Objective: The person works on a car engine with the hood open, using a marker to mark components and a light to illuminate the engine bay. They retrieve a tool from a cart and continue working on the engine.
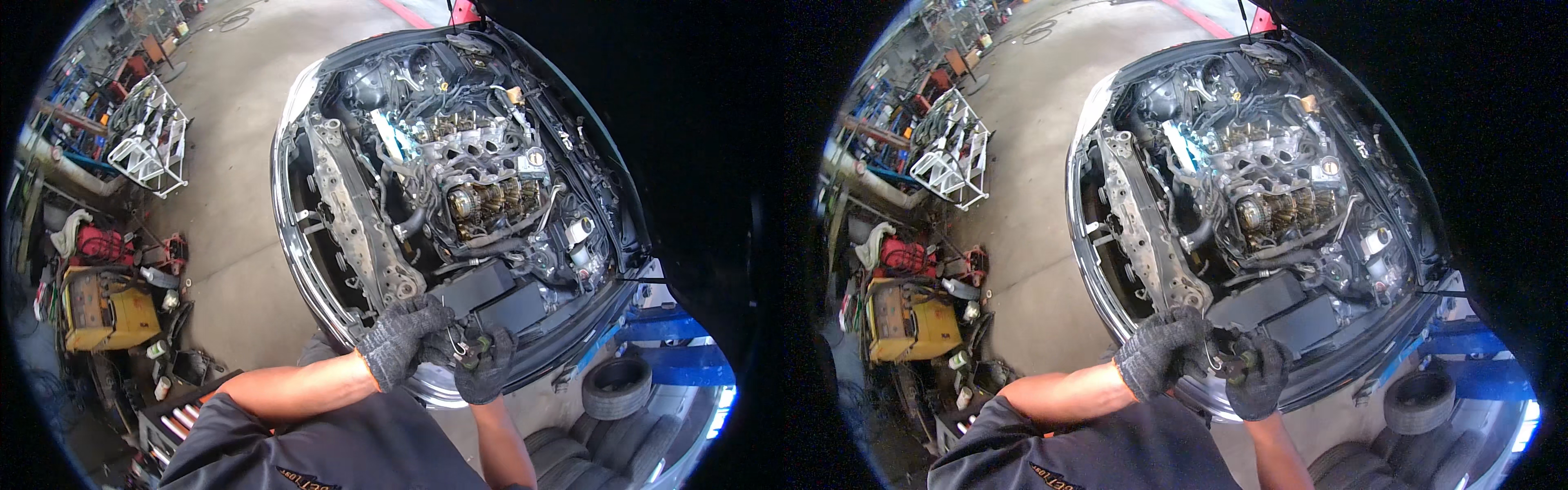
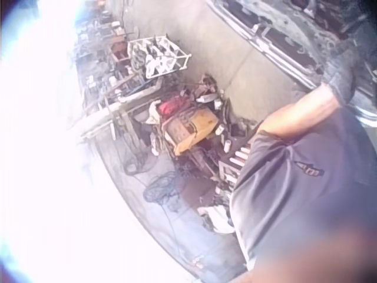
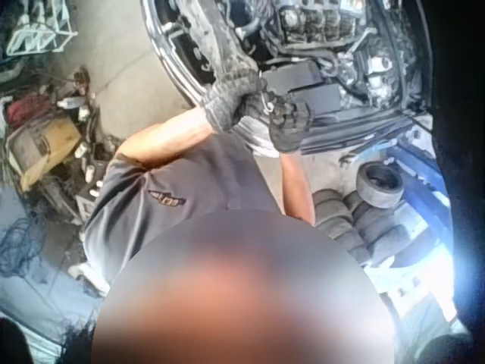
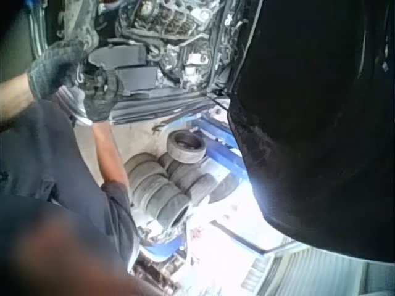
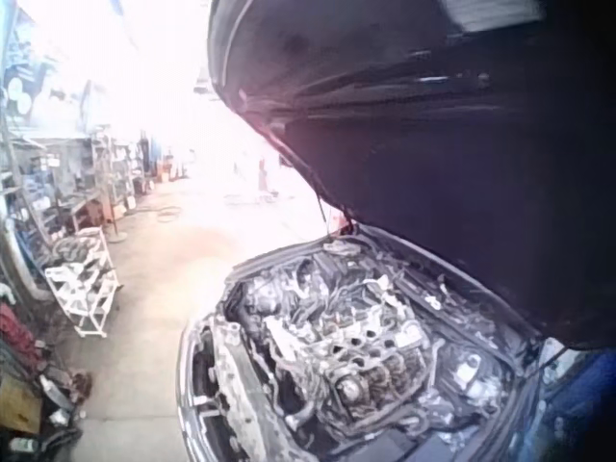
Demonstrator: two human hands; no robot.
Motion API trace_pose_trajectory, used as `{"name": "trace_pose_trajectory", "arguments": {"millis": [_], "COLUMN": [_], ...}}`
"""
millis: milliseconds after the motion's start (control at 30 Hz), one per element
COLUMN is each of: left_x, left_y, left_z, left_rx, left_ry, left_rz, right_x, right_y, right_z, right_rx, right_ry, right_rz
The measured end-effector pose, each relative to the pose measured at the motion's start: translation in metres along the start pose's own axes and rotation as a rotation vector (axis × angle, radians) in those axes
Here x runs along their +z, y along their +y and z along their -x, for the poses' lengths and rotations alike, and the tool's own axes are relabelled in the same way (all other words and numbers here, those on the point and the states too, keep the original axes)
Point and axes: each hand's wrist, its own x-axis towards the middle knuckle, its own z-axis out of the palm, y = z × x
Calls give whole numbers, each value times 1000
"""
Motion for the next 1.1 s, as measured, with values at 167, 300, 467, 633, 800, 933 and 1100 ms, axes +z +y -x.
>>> {"name": "trace_pose_trajectory", "arguments": {"millis": [167,300,467,633,800,933,1100], "left_x": [-56,-82,-95,-109,-121,-124,-126], "left_y": [89,146,175,181,187,186,173], "left_z": [-23,-35,-37,-32,-17,-2,18], "left_rx": [-103,-169,-143,-97,-77,-46,-26], "left_ry": [-187,-290,-490,-529,-504,-523,-494], "left_rz": [-5,-39,20,92,-31,-71,-61], "right_x": [61,82,97,115,123,117,121], "right_y": [-65,-100,-135,-163,-177,-172,-177], "right_z": [-42,-69,-100,-103,-95,-88,-65], "right_rx": [324,319,343,509,673,339,517], "right_ry": [7,12,73,146,250,171,119], "right_rz": [-233,-68,-35,-131,-465,-60,-189]}}
